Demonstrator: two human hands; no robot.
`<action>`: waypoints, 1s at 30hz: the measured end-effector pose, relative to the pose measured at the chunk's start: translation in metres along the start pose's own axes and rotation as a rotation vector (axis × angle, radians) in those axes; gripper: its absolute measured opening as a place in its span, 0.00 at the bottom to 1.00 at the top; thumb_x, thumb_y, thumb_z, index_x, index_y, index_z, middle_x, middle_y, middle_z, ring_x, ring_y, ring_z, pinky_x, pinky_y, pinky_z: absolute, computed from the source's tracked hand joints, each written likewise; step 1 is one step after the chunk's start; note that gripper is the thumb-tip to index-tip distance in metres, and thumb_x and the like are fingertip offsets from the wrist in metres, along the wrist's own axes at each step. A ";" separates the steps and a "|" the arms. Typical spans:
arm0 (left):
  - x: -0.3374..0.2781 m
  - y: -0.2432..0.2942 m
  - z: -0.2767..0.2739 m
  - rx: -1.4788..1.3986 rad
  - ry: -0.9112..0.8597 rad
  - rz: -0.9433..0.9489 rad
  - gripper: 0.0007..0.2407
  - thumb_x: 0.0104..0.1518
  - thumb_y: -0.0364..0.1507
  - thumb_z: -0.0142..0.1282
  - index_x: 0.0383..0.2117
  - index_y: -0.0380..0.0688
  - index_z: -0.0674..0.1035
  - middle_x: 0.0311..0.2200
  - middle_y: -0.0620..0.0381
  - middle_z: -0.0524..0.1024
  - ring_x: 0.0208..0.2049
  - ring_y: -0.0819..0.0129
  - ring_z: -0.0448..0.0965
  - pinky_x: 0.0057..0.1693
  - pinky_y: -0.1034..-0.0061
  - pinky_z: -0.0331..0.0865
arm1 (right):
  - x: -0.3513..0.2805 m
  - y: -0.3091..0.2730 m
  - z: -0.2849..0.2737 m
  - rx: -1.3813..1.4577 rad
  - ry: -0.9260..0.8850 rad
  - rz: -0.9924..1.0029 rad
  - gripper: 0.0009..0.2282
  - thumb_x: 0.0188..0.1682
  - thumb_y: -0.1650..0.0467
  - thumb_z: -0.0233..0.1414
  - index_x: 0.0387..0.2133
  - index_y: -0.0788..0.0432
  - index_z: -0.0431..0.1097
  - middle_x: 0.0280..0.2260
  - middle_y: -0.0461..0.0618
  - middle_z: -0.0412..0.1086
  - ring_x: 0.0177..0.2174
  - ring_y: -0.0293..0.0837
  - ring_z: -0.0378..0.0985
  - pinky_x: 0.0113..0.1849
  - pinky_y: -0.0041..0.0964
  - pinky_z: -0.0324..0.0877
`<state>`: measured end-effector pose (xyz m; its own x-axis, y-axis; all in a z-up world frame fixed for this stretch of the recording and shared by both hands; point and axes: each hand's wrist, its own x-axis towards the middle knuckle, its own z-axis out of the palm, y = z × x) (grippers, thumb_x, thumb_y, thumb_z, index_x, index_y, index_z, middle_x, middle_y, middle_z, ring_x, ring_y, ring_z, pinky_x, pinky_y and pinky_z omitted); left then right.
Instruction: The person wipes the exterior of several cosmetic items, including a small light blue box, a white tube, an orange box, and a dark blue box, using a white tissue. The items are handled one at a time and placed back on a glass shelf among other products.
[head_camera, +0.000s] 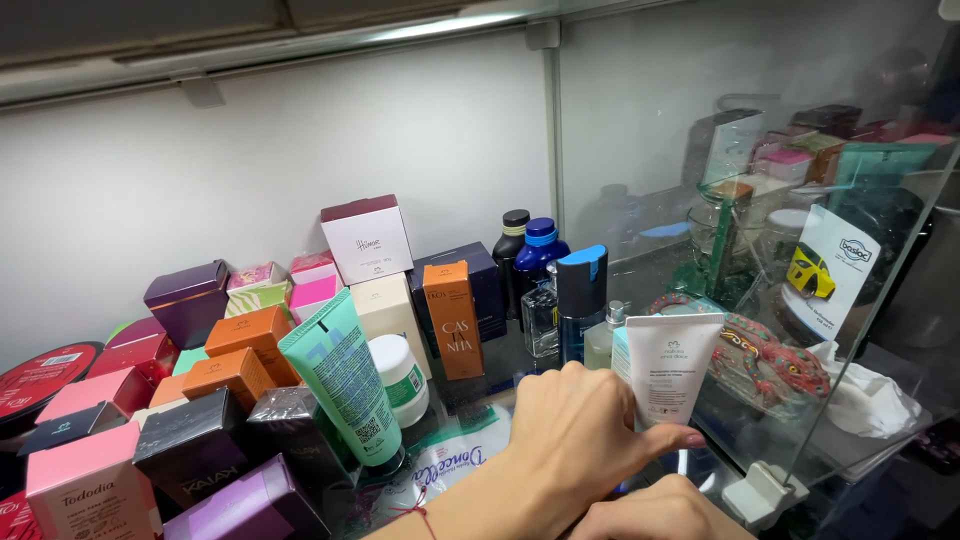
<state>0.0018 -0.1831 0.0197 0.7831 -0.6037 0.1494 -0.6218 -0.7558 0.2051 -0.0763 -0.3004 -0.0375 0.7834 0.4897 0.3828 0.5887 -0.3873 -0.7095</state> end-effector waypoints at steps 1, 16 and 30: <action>0.002 0.003 0.001 0.010 -0.014 0.013 0.31 0.49 0.64 0.46 0.14 0.48 0.80 0.20 0.52 0.78 0.26 0.48 0.78 0.30 0.59 0.62 | -0.001 0.000 0.001 -0.020 0.006 0.117 0.05 0.47 0.66 0.61 0.24 0.48 0.83 0.26 0.33 0.84 0.32 0.23 0.85 0.30 0.24 0.70; -0.008 0.006 -0.003 -0.114 0.020 -0.031 0.32 0.43 0.67 0.40 0.09 0.48 0.75 0.17 0.50 0.76 0.25 0.47 0.77 0.31 0.58 0.63 | -0.003 0.006 0.007 0.017 0.049 -0.101 0.07 0.51 0.66 0.59 0.28 0.54 0.82 0.25 0.41 0.84 0.27 0.27 0.81 0.26 0.27 0.67; -0.009 0.008 0.004 -0.061 0.055 0.056 0.26 0.49 0.56 0.42 0.17 0.44 0.77 0.20 0.49 0.77 0.25 0.44 0.77 0.31 0.56 0.64 | -0.002 0.000 0.012 0.014 0.077 -0.177 0.08 0.52 0.66 0.58 0.27 0.55 0.80 0.30 0.43 0.83 0.33 0.33 0.85 0.32 0.29 0.73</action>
<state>-0.0103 -0.1846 0.0157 0.7475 -0.6286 0.2150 -0.6643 -0.7034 0.2528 -0.0803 -0.2919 -0.0460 0.6811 0.4874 0.5464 0.7163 -0.2889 -0.6352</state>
